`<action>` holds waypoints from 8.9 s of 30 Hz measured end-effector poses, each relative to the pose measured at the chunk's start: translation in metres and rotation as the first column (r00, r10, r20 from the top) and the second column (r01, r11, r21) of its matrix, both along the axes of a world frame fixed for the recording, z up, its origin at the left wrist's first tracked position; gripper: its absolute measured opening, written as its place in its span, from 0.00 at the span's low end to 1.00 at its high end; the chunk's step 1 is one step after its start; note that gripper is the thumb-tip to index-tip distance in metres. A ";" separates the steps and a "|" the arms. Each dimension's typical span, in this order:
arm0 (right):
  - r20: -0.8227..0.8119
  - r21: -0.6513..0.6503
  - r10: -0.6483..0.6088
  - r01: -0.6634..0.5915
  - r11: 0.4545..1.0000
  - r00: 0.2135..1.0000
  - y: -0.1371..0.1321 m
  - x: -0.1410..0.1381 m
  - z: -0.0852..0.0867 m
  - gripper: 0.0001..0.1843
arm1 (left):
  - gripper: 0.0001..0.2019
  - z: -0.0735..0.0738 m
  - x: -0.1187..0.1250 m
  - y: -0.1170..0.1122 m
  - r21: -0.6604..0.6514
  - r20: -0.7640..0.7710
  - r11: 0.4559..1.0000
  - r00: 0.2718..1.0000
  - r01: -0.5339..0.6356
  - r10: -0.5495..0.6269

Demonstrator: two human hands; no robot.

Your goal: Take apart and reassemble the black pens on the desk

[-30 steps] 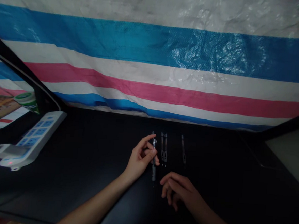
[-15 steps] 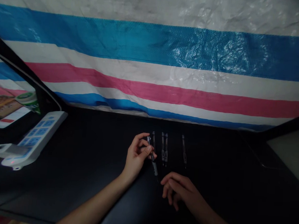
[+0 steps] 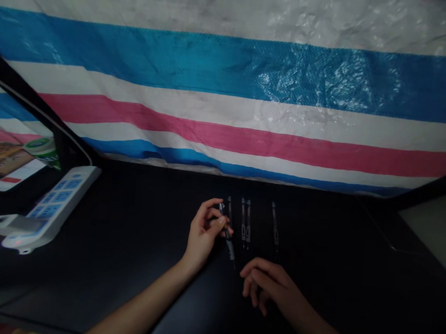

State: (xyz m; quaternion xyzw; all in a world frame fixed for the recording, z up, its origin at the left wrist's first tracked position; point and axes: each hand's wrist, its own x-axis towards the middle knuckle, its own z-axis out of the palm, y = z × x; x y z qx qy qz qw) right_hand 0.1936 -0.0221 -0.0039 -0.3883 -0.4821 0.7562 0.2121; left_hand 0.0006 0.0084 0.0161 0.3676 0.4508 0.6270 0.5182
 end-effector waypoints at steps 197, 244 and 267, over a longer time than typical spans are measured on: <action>-0.145 0.457 -0.383 0.405 0.792 0.912 -0.030 0.013 0.022 0.20 | 0.27 -0.022 0.025 -0.059 0.254 -0.175 0.966 0.984 0.050 -0.004; -0.405 0.438 -0.568 0.698 0.567 0.716 -0.017 0.024 0.029 0.05 | 0.28 -0.014 0.026 -0.056 0.222 -0.139 0.974 0.990 0.050 -0.019; 0.006 0.819 -0.379 0.213 0.533 0.925 -0.020 0.019 0.028 0.10 | 0.27 -0.017 0.026 -0.055 0.187 -0.102 0.981 0.994 0.051 -0.032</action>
